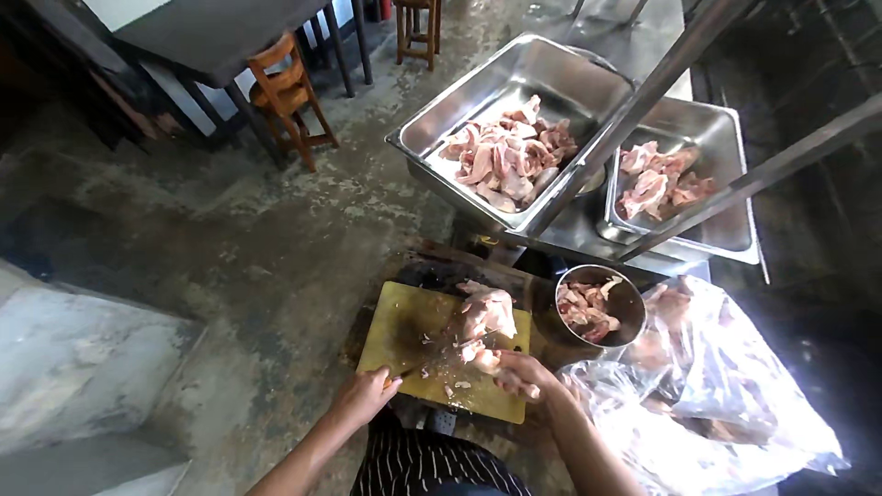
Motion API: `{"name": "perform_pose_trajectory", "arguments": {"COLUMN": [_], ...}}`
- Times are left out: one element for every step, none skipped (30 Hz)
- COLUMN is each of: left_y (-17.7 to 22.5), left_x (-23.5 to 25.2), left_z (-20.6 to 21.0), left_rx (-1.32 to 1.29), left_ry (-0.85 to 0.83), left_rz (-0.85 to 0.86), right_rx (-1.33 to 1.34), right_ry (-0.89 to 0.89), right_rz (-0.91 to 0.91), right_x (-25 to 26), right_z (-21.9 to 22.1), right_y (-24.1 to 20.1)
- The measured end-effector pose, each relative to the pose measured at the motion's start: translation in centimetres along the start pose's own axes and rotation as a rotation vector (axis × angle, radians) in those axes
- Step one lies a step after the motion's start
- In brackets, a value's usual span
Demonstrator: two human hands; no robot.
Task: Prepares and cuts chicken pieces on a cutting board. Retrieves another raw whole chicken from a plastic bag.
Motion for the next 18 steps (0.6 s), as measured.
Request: {"name": "perform_pose_trajectory", "arguments": {"left_y": [-0.1,0.0,0.3,0.7,1.1,1.7,2.4,3.2,4.2,5.1,6.0,6.7,7.2,7.5,7.6,7.7,7.9,8.1], "left_x": [-0.6,-1.1,-1.6,-1.9,-1.9,-1.7,-1.3,-0.7,-0.1,0.5,1.0,1.5,1.9,2.3,2.7,3.0,3.1,3.2], "left_z": [-0.1,-0.2,-0.2,0.0,0.4,0.9,1.2,1.4,1.5,1.7,1.9,2.2,2.5,3.0,3.6,4.0,4.4,4.7], "left_rx": [0.006,0.000,-0.020,-0.047,-0.079,-0.110,-0.142,-0.156,-0.163,-0.165,-0.158,-0.146,-0.144,-0.154,-0.170,-0.186,-0.196,-0.202], "left_ry": [-0.051,-0.097,-0.137,-0.165,-0.168,-0.158,-0.146,-0.131,-0.123,-0.127,-0.128,-0.127,-0.132,-0.138,-0.142,-0.145,-0.150,-0.151], "left_rz": [-0.027,-0.050,-0.071,-0.085,-0.089,-0.094,-0.106,-0.116,-0.128,-0.142,-0.150,-0.152,-0.158,-0.161,-0.162,-0.162,-0.160,-0.156], "right_rx": [0.003,-0.013,-0.044,-0.069,-0.074,-0.076,-0.095,-0.128,-0.173,-0.207,-0.219,-0.204,-0.178,-0.146,-0.109,-0.075,-0.042,-0.011], "right_ry": [0.001,0.015,0.043,0.071,0.092,0.109,0.128,0.151,0.176,0.198,0.210,0.217,0.218,0.217,0.213,0.207,0.204,0.199], "right_rz": [0.003,0.008,0.016,0.021,0.023,0.022,0.018,0.009,0.008,0.012,0.014,0.017,0.021,0.031,0.042,0.048,0.048,0.050], "right_x": [0.0,-0.1,-0.2,-0.3,-0.4,-0.3,-0.1,0.3,0.7,0.9,1.3,1.7,2.0,2.0,2.1,2.2,2.1,2.0], "right_z": [-0.3,-0.4,-0.4,-0.2,0.0,0.4,0.7,0.9,1.1,1.3,1.5,1.6,1.7,1.9,2.0,1.9,1.9,2.0], "right_y": [0.2,0.2,0.1,0.1,0.1,0.1,0.2,0.3,0.4,0.6,1.2,1.9,2.5,3.2,4.0,4.7,5.2,5.4]}}
Point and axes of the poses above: each hand's wrist, its own x-axis towards the middle knuckle, its own z-axis out of the palm, y = z × x, the point moved 6 cm from there along x, towards the middle knuckle, and after that the axes turned 11 degrees about y, right-handed, at the moved point
